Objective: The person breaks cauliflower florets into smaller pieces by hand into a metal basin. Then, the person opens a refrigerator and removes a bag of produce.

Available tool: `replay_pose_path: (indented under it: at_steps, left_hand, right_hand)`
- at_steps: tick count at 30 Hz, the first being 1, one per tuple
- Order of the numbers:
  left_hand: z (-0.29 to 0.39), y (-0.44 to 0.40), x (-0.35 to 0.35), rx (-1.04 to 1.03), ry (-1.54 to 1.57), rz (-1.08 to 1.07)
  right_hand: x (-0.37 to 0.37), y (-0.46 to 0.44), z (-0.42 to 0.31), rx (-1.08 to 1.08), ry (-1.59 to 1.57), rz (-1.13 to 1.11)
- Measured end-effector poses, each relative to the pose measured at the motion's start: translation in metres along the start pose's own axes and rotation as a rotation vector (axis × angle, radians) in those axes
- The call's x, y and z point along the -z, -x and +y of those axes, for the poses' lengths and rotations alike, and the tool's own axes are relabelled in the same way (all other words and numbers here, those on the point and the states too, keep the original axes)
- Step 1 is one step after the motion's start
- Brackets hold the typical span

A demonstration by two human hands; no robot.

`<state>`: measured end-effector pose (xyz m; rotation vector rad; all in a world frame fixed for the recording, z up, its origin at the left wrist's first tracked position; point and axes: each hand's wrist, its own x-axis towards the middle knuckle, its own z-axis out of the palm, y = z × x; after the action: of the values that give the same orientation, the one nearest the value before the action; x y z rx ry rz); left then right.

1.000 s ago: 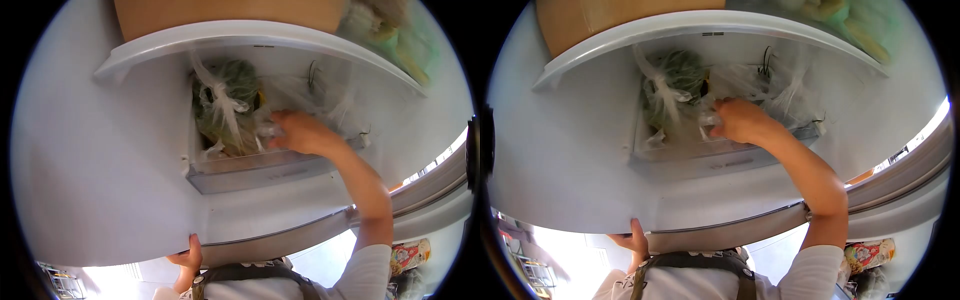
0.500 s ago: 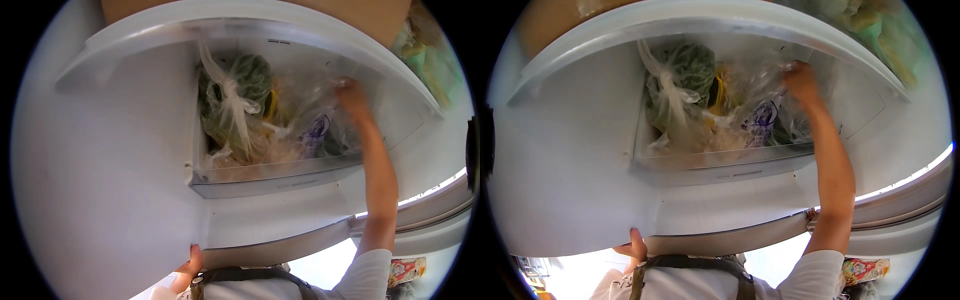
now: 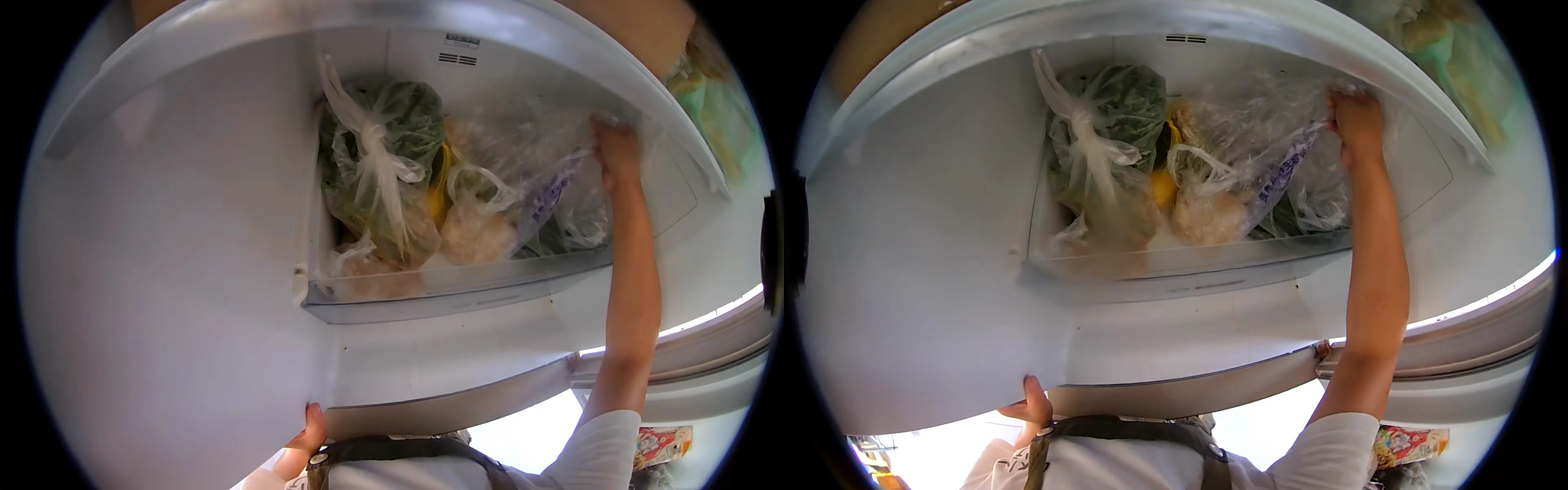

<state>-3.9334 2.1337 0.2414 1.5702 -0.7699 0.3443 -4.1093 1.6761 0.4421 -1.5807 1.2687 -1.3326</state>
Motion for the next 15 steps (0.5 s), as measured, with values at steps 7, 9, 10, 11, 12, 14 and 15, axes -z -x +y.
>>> replay_pose_path:
  at_steps: [7,9,10,11,12,14,15]
  left_hand:
    - [-0.009,0.002,0.001,-0.003,0.019,0.028]
    - [-0.004,-0.003,-0.003,-0.018,0.050,0.005]
    - [-0.004,-0.005,-0.005,-0.041,0.065,-0.001]
    - [-0.003,-0.005,-0.005,-0.029,0.064,0.008]
    - [-0.003,-0.005,-0.006,-0.018,0.062,0.018]
    - [-0.011,0.003,-0.003,0.045,0.037,0.081]
    - [-0.017,0.008,-0.001,0.064,0.029,0.118]
  right_hand:
    - [0.001,0.051,-0.036,0.212,0.119,-0.088]
    - [-0.002,0.082,-0.052,0.504,0.302,-0.029]
    - [-0.006,0.098,-0.058,0.695,0.290,-0.021]
    - [-0.006,0.117,-0.067,0.651,0.212,-0.277]
    - [-0.009,0.131,-0.073,0.599,0.131,-0.529]
    - [-0.024,0.140,-0.072,0.839,0.314,-0.855]
    - [-0.034,0.143,-0.066,0.926,0.433,-0.938]
